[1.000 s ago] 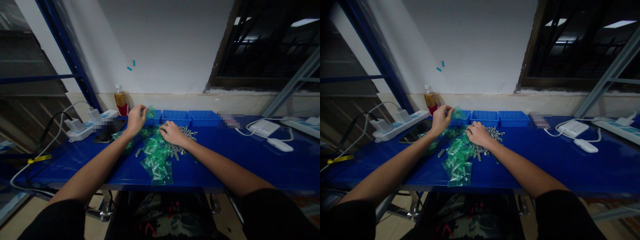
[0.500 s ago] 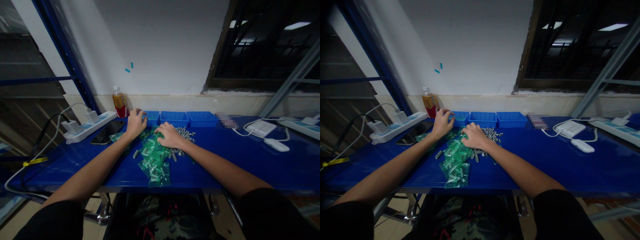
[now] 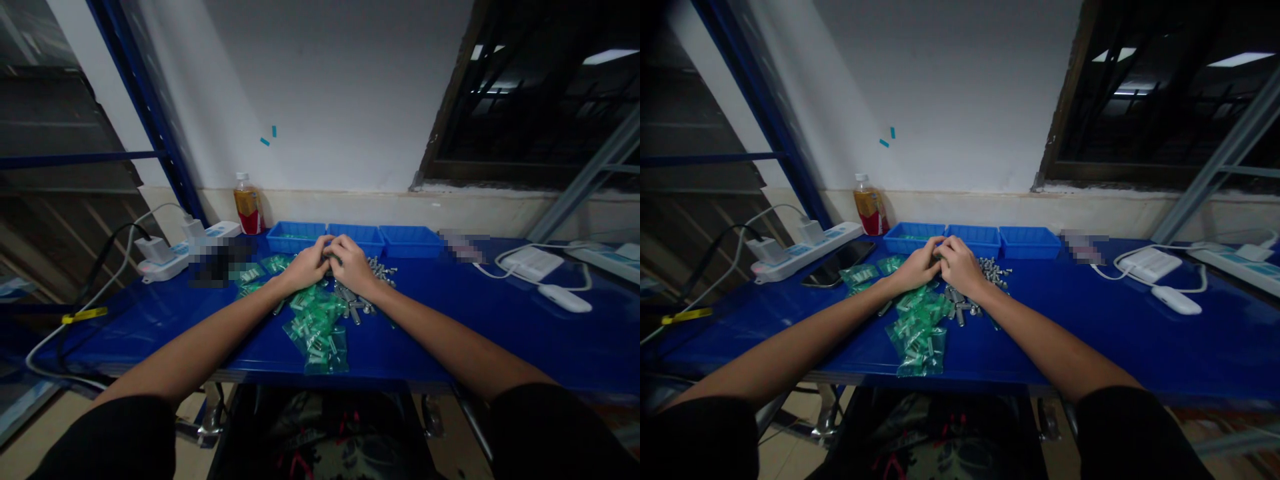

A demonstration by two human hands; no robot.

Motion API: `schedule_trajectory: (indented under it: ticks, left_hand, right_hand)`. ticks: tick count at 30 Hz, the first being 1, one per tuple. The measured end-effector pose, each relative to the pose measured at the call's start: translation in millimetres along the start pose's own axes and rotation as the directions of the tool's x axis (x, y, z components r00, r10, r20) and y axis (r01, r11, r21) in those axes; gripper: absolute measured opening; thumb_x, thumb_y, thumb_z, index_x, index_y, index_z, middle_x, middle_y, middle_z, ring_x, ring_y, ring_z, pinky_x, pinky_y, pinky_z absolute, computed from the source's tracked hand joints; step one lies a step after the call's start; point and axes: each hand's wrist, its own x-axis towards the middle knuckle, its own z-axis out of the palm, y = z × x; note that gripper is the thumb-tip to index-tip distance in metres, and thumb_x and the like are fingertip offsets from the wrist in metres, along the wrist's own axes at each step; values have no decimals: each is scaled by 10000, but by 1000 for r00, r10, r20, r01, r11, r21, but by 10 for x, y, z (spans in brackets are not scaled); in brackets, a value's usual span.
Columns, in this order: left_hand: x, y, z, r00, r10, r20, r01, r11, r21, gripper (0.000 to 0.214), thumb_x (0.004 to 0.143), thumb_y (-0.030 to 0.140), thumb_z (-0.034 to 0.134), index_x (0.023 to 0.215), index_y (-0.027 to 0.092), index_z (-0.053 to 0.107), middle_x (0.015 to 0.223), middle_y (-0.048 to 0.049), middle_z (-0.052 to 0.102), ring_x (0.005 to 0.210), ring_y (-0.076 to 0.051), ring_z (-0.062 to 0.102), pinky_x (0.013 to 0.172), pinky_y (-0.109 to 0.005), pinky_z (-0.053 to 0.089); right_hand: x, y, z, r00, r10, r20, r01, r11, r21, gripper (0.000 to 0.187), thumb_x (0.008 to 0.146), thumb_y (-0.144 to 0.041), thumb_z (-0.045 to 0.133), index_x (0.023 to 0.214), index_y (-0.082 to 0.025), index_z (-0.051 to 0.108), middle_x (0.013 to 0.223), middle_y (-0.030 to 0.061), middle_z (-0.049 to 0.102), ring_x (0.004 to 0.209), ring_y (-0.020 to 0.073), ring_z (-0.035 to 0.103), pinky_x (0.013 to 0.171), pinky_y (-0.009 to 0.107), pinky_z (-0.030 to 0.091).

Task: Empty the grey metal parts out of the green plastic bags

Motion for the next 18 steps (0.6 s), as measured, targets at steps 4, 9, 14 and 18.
schedule_trajectory:
  ticks: [4,9,14,18]
  left_hand:
    - [52,-100,-49,997,2,-71,1,999,45,269,773,127,436,973,157,613,897,-61,672,816,-193,622,722,-270,443]
    - [115,-209,-250,976,-18,-215,47,990,131,213,845,226,444,833,155,645,750,-38,670,678,-152,593,652,-240,419]
    - [162,-265,-530,898,-87,-430,145,984,104,220,856,273,462,762,157,624,663,-21,653,620,-141,595,609,-227,416]
    - [168,-267,-694,846,-114,-522,143,990,16,210,850,295,475,775,159,616,690,-17,664,637,-129,616,616,-210,443]
  right_hand:
    - [58,-77,-52,1000,-25,6,25,998,-60,211,800,-125,476,938,-162,631,921,91,527,913,214,502,817,357,435]
    - [105,-611,-347,989,-6,150,26,991,-132,292,891,-330,455,1069,-149,600,997,114,566,983,242,492,859,411,413]
    - [-155,-1258,-400,826,-258,502,283,959,27,522,909,-528,373,1283,-186,497,1332,128,478,1248,265,382,1024,453,298]
    - [-240,-1243,-246,720,-256,645,276,959,73,534,929,-533,297,1353,-241,438,1444,112,379,1331,276,315,1062,495,241]
